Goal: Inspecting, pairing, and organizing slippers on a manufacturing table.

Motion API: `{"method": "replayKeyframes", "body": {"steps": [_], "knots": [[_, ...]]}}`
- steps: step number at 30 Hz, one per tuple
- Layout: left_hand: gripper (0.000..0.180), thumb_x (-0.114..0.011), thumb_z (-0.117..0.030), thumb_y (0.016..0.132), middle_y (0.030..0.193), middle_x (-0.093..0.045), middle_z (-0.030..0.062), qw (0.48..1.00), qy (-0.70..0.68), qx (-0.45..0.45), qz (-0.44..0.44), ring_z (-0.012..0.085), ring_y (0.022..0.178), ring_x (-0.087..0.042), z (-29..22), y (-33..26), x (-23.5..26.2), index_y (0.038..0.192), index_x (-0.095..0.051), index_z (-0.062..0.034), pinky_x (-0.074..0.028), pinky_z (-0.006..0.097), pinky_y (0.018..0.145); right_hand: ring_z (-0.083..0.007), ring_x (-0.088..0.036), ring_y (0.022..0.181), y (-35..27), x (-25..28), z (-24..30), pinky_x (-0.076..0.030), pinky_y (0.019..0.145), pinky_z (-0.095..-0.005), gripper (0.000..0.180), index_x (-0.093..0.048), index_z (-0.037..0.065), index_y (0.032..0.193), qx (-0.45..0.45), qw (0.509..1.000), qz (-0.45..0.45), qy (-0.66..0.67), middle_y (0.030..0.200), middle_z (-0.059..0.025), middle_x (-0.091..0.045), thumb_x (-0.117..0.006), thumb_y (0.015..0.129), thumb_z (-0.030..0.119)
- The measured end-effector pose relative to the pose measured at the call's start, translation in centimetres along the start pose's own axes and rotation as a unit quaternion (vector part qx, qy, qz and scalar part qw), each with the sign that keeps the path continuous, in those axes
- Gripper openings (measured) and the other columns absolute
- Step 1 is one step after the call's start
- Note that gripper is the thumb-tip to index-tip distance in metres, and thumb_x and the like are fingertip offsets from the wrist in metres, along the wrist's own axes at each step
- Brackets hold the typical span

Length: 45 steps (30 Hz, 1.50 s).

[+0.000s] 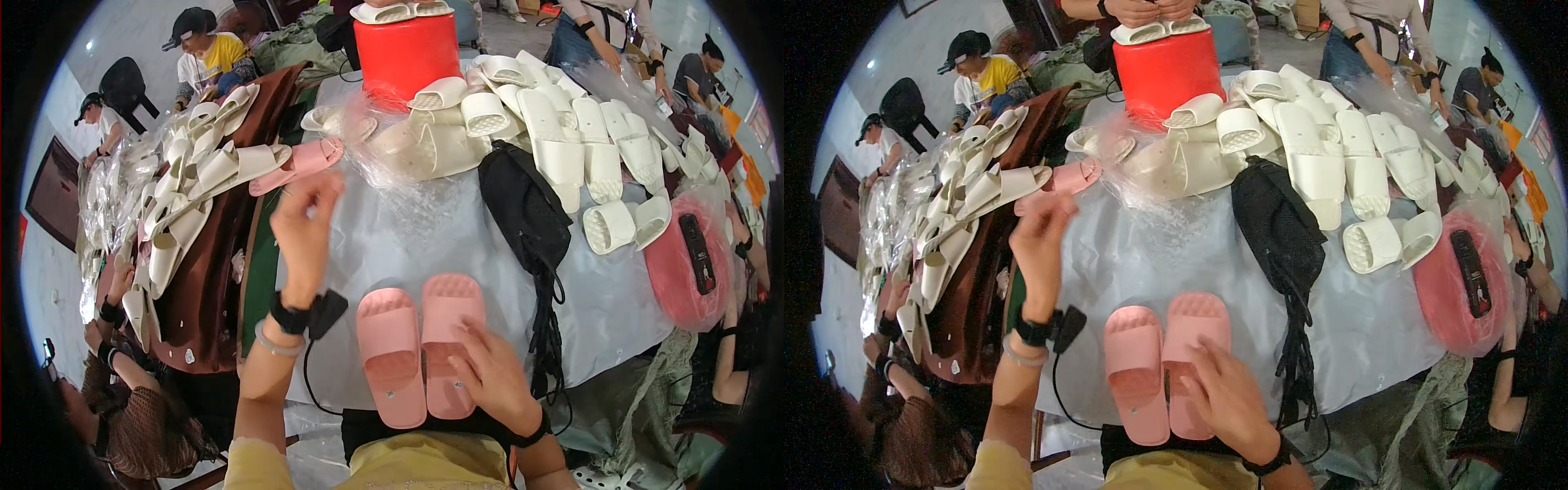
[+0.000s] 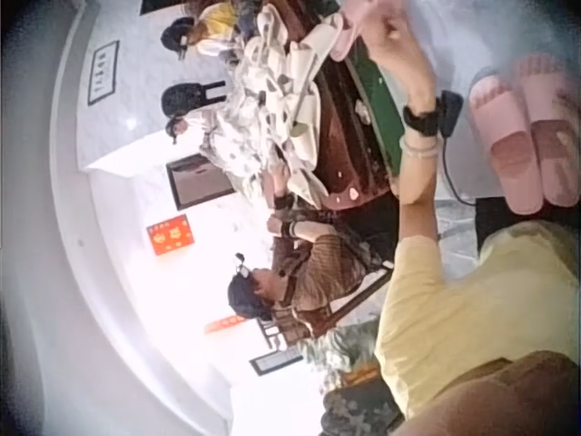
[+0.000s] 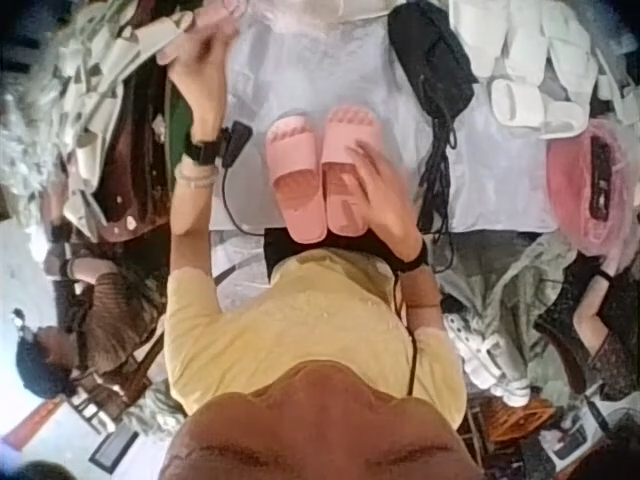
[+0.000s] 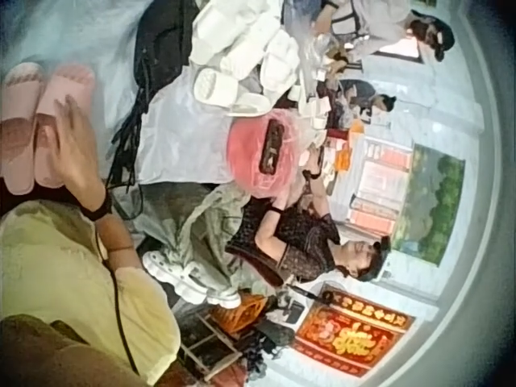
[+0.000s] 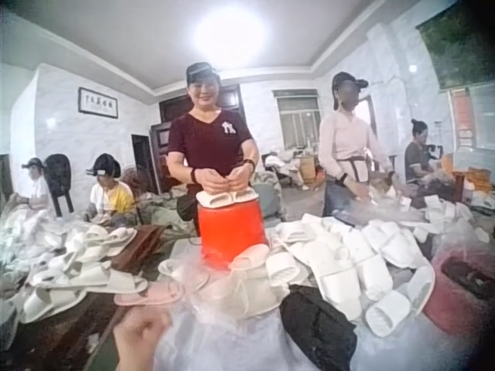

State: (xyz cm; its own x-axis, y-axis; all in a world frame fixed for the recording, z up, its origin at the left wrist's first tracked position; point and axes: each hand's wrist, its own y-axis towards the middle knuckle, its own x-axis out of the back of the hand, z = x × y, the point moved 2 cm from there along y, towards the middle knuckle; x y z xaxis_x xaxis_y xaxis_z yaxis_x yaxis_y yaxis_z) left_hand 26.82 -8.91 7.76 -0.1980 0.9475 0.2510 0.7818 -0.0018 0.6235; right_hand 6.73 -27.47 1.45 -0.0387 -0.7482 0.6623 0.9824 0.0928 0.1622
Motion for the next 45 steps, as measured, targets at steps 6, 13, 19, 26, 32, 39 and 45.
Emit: {"method": "replayKeyframes", "body": {"steps": [6, 13, 19, 26, 32, 39, 45], "knots": [[0.023, -0.069, -0.005, 0.062, 0.087, -0.064, 0.006, 0.934, 0.075, -0.146, 0.317, 0.0227, 0.08, -0.062, -4.4, -11.0, 1.3, 0.084, -0.067, -0.0105, -0.049, 0.031, 0.066, -0.0225, -0.054, 0.095, 0.5, -0.6, 0.9, -0.042, 0.077, -0.0297, 0.031, -0.054, 0.001, 0.111, -0.051, 0.987, -0.011, 0.152, 0.107, -0.0104, -0.058, -0.049, 0.089, 0.021], [0.027, -0.056, -0.009, 0.074, 0.103, -0.058, 0.0083, 0.826, -0.183, -0.231, 0.481, 0.0233, 0.104, -0.054, -10.3, -22.0, 1.2, 0.1, -0.06, -0.0035, -0.046, 0.035, 0.085, -0.0082, -0.043, 0.063, 0.5, -1.2, 1.4, -0.037, 0.059, -0.0216, 0.035, -0.053, -0.001, 0.112, -0.26, 0.781, 0.088, 0.561, 0.072, 0.0004, -0.05, -0.039, 0.094, 0.026], [0.017, -0.054, -0.02, 0.083, 0.093, -0.059, 0.0082, 0.716, -0.259, 0.004, 0.648, 0.0256, 0.085, -0.056, -9.2, -28.3, 1.3, 0.092, -0.061, -0.0074, -0.045, 0.034, 0.073, -0.005, -0.029, 0.048, -1.2, 0.6, -0.5, -0.026, 0.043, -0.0198, 0.028, -0.052, 0.003, 0.102, -0.287, 0.714, -0.103, 0.63, 0.059, 0.0051, -0.03, -0.037, 0.095, 0.026], [0.022, -0.058, -0.027, 0.082, 0.08, -0.063, 0.0077, 0.631, -0.149, 0.252, 0.719, 0.0237, 0.076, -0.059, -2.5, -28.7, 7.7, 0.087, -0.065, -0.0058, -0.046, 0.031, 0.066, -0.0069, -0.043, 0.049, -7.0, 0.5, -1.2, -0.038, 0.045, -0.0201, 0.033, -0.051, -0.002, 0.102, -0.271, 0.843, -0.098, 0.454, 0.064, -0.0017, -0.047, -0.034, 0.096, 0.025], [0.015, -0.067, -0.019, 0.076, 0.078, -0.063, 0.0052, 0.676, -0.173, 0.358, 0.621, 0.0177, 0.077, -0.06, -1.6, -25.5, 12.6, 0.086, -0.066, -0.0073, -0.046, 0.028, 0.069, -0.0147, -0.058, 0.061, -9.7, -3.1, -0.1, -0.048, 0.056, -0.0234, 0.033, -0.054, -0.003, 0.093, -0.372, 0.81, 0.195, 0.408, 0.068, -0.008, -0.057, -0.037, 0.095, 0.025], [0.009, -0.054, -0.005, 0.086, 0.08, -0.059, 0.0103, 0.734, -0.459, 0.431, 0.253, 0.0273, 0.089, -0.06, -4.8, -22.4, 9.1, 0.091, -0.053, 0.0017, -0.047, 0.034, 0.071, -0.0226, -0.062, 0.062, -5.1, -3.1, -2.6, -0.052, 0.056, -0.0292, 0.034, -0.049, -0.002, 0.1, -0.447, 0.668, 0.16, 0.573, 0.073, -0.0136, -0.06, -0.036, 0.095, 0.029], [0.015, -0.053, -0.011, 0.088, 0.075, -0.059, 0.0085, 0.711, -0.415, 0.51, 0.248, 0.0171, 0.072, -0.061, -5.8, -19.2, 5.7, 0.097, -0.051, 0.0007, -0.047, 0.03, 0.065, -0.0206, -0.06, 0.08, -0.1, -4.6, -3.2, -0.05, 0.068, -0.0299, 0.03, -0.047, 0.0, 0.108, -0.356, 0.668, 0.088, 0.647, 0.092, -0.0117, -0.059, -0.038, 0.094, 0.025]]}}
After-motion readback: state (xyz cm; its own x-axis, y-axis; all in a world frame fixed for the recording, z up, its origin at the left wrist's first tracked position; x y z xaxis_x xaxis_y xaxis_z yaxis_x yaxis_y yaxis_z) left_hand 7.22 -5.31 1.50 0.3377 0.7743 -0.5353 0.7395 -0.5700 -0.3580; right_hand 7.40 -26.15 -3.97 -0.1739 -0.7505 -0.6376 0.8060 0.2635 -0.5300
